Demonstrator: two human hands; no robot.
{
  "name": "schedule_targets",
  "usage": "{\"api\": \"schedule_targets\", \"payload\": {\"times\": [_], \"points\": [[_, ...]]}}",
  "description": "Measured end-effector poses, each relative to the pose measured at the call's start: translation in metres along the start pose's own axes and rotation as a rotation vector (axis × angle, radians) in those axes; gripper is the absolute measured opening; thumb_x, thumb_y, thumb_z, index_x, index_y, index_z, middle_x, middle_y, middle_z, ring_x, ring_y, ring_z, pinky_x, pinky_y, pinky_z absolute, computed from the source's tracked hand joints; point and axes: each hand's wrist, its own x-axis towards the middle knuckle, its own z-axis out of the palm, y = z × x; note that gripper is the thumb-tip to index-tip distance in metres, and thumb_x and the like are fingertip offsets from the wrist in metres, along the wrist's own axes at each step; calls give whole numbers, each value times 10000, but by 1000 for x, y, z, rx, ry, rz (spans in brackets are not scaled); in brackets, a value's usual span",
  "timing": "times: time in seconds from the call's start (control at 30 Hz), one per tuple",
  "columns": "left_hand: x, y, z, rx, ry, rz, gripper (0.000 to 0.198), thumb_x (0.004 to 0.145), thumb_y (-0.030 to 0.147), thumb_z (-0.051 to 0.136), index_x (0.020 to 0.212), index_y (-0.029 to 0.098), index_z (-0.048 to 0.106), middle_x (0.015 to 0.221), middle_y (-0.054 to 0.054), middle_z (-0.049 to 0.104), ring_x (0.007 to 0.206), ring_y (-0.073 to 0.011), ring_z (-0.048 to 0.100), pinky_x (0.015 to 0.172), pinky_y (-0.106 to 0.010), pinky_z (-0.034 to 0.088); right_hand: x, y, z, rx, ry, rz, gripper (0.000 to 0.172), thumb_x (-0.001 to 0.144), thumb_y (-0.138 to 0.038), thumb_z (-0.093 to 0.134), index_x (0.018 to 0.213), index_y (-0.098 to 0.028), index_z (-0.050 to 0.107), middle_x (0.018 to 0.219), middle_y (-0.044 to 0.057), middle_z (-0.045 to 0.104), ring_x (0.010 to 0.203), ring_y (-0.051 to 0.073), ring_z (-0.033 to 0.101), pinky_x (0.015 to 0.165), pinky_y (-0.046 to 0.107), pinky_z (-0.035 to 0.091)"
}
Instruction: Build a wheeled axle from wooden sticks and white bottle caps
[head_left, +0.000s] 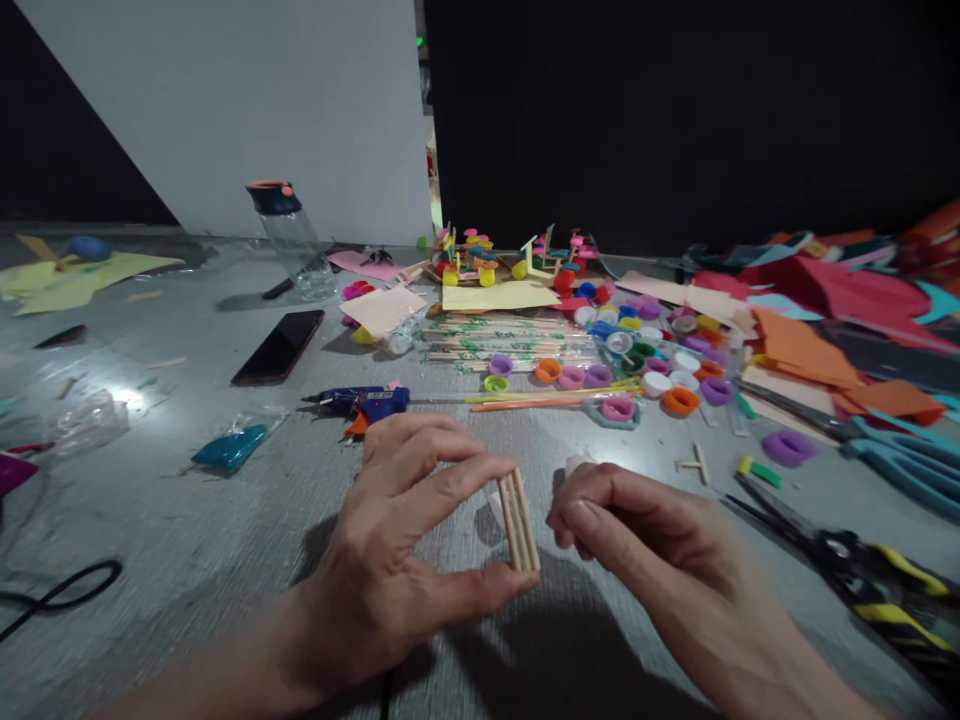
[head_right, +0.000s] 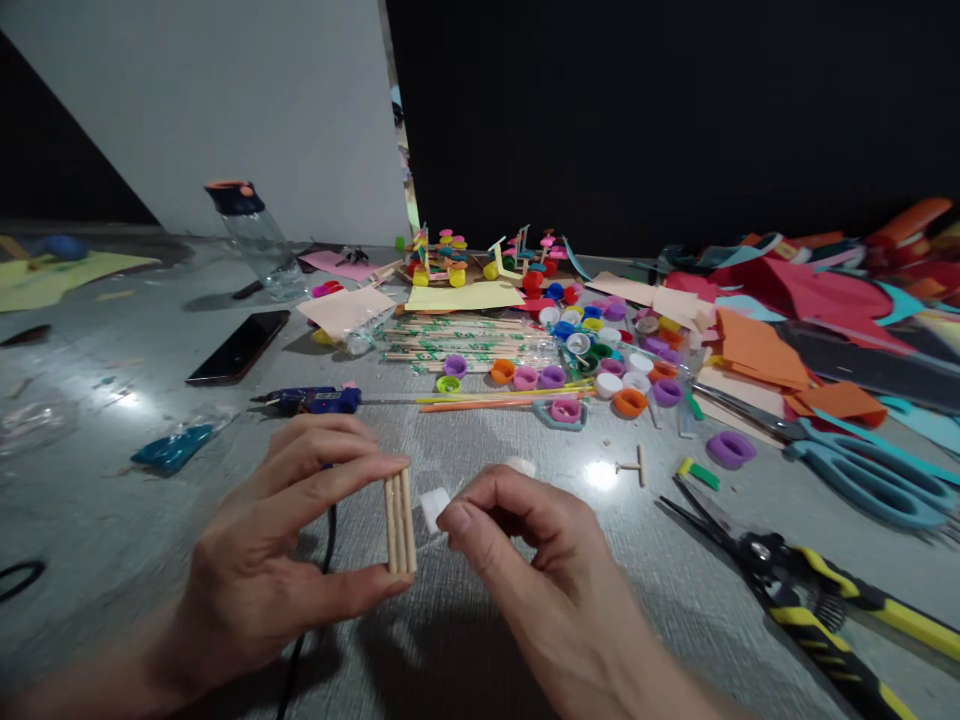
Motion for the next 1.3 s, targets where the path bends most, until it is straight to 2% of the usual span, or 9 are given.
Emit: {"api": "schedule_targets", "payload": {"times": [0.17,0.4,0.57,0.8,0.93,1.0,1.1,1.2,1.3], "points": [[1,0,1,-3,4,-7,447,820,386,811,1174,170,646,1066,-75,666,1101,-265,571,998,-442,441,0,-4,5,-22,-64,-70,256,975,-302,584,741,-208,626,715,-14,577,674,143,515,626,269,400],[1,1,2,-7,5,9,437,826,378,806,1164,150,649,1056,-77,662,1095,-257,570,997,-428,436,0,-1,8,-40,-69,-125,204,948,-258,598,756,-202,639,711,-27,598,663,125,525,616,248,395],[0,0,2,10,10,1,470,822,442,804,1182,187,643,1063,-68,657,1111,-269,567,998,-432,436,0,-5,6,22,-135,-14,260,961,-333,567,757,-188,638,718,-7,576,672,141,496,609,258,380],[-4,0,1,27,11,26,528,808,491,797,1213,204,617,1120,-74,632,1143,-275,543,1034,-434,408,-1,-2,9,180,-194,61,219,938,-336,636,777,-186,645,732,-16,568,684,132,469,621,248,356],[-4,-1,1,6,-10,21,704,807,603,744,1343,192,543,1232,-99,616,1205,-280,524,1094,-445,368,-2,-2,4,132,-170,48,227,954,-353,626,782,-205,644,744,-23,561,692,137,475,628,255,374],[-5,-2,0,-14,-10,-11,731,862,639,661,1409,182,495,1296,-114,601,1246,-284,511,1120,-455,351,-2,-6,-4,27,-143,14,234,973,-353,610,788,-217,653,757,-23,574,700,142,491,628,259,389],[-4,-4,1,-1,5,-89,486,973,459,611,1374,198,532,1309,-97,599,1261,-263,515,1119,-456,359,-2,-14,-19,-283,-109,-129,203,1004,-282,599,817,-230,658,774,-37,608,697,128,530,614,257,385],[-2,-8,3,55,-14,-117,309,960,272,653,1259,211,607,1242,-67,634,1226,-243,540,1091,-456,379,-1,-15,-35,-632,-72,-318,151,1033,-222,579,893,-230,635,833,-33,615,732,132,559,639,272,385],[-1,-14,7,84,-100,-101,289,926,281,708,1195,208,632,1204,-57,655,1199,-251,555,1063,-475,382,-6,-4,-45,-1003,-127,-468,186,1055,-184,494,915,-200,615,873,19,598,762,195,548,658,337,385]]}}
